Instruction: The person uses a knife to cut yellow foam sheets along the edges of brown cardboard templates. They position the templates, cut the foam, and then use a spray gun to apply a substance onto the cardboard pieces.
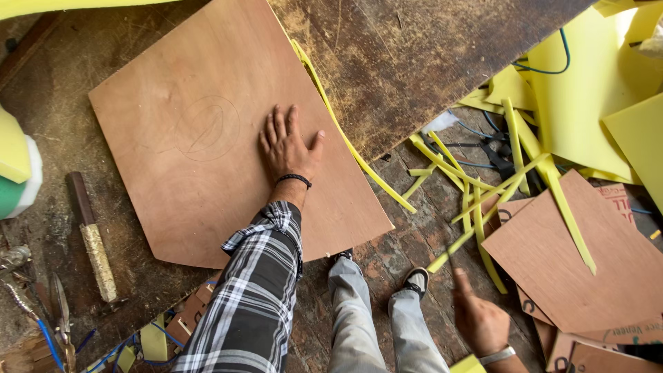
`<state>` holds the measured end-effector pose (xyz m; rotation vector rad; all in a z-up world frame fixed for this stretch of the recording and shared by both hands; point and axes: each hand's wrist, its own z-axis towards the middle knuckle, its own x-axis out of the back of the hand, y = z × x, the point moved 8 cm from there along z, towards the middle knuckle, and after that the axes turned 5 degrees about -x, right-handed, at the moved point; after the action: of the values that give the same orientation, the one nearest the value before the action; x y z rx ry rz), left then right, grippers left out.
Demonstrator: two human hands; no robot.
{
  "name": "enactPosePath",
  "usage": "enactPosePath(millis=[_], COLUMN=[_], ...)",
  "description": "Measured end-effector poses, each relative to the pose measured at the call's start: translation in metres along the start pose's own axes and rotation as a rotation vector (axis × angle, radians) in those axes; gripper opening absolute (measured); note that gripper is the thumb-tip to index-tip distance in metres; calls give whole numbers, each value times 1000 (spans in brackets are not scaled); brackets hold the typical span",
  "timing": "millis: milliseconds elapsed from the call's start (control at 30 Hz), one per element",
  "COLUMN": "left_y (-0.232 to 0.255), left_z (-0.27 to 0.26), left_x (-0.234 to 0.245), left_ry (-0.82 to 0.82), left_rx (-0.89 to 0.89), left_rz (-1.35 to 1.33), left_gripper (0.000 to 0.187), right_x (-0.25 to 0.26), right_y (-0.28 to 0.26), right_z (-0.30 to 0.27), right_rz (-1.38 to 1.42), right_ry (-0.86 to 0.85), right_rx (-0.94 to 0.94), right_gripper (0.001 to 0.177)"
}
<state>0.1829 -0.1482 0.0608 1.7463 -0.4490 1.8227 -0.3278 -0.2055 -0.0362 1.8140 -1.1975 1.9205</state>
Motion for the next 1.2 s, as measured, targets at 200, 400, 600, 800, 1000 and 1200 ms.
enactPosePath(millis=[200,400,600,800,1000,1200], left_y=[-4,-1,-1,-2,-14,-107], left_z=[7,3,5,8,6,-53], left_x=[5,6,7,3,-11,-20], left_ry=[-11,7,-17,-86,-100,49], left_rx=[14,7,28,45,-35,3], left_rz=[-16,-46,-56,-74,-285,-463], left_gripper=[82,82,83,87,84,61], right_x=[9,-53,-51,52,89,-23], right_y=[-37,-117,-18,158,128,-42], right_z=[107,196,218,162,141,204], right_rz=[1062,1570,1249,920,24,1001], right_ry=[-44,-687,-423,284,439,-39], right_rx=[-472,-738,-738,-760,-412,-395], right_gripper=[35,23,26,24,23,40])
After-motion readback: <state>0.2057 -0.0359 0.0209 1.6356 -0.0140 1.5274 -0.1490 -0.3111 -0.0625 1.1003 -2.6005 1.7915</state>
